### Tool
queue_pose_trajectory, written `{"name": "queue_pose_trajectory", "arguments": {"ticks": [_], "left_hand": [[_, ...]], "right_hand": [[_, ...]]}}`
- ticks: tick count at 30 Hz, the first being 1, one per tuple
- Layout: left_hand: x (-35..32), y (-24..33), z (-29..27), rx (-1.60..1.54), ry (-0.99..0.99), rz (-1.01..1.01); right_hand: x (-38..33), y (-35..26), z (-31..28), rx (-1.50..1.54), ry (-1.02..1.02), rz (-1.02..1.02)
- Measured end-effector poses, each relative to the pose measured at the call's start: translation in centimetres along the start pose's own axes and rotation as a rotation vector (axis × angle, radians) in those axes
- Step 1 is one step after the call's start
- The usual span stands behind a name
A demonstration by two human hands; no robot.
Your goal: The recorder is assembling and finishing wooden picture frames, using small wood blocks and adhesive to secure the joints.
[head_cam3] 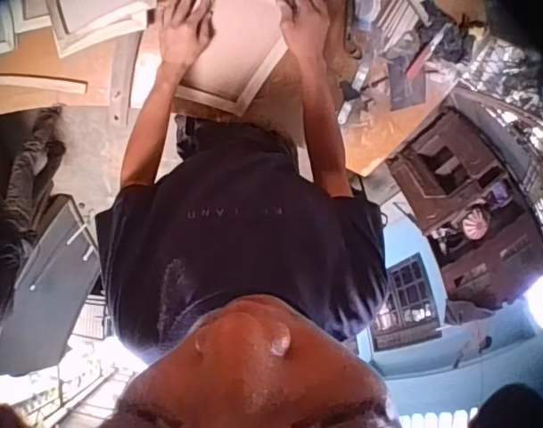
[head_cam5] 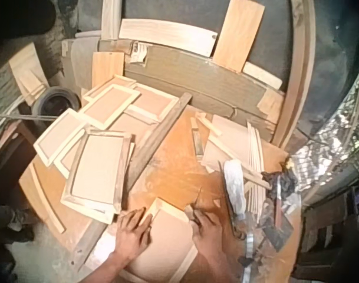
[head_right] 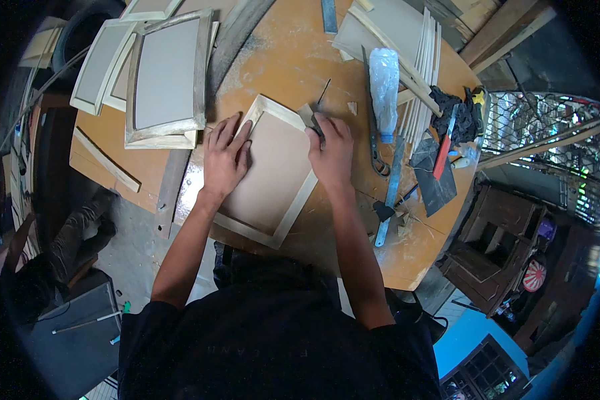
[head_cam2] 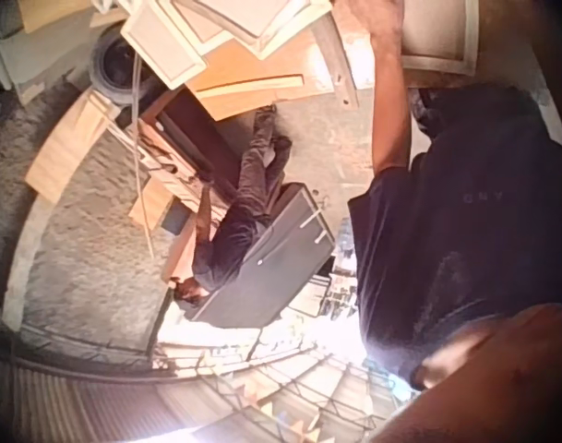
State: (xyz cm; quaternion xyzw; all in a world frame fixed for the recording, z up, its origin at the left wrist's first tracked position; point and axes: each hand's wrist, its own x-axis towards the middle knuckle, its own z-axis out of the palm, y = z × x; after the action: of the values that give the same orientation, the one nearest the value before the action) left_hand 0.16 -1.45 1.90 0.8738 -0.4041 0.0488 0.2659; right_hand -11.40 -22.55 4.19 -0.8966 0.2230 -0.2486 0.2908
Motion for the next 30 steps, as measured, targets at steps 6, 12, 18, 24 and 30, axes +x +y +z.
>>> {"name": "queue_pose_trajectory", "arguments": {"ticks": [6, 12, 18, 24, 30], "left_hand": [[0.1, 0.8, 1.0, -0.033, -0.078, -0.075], [-0.9, 4.5, 0.7, 0.113, -0.185, -0.069], [-1.7, 7.9, 2.5, 0.088, -0.160, -0.252], [-1.3, 7.6, 2.8, 0.066, -0.189, -0.223], [-1.6, 9.9, 3.3, 0.016, -0.329, -0.082]], "right_hand": [[-3.9, 0.5, -1.0, 0.015, -0.142, 0.148], [-10.9, -2.8, -3.0, 0.129, -0.189, 0.350], [-9.6, -3.0, -7.4, 0.096, -0.006, 0.424], [-6.7, -0.7, -14.1, 0.425, 0.171, 0.567], [-10.1, -1.1, -15.7, 1.789, 0.350, 0.767]]}}
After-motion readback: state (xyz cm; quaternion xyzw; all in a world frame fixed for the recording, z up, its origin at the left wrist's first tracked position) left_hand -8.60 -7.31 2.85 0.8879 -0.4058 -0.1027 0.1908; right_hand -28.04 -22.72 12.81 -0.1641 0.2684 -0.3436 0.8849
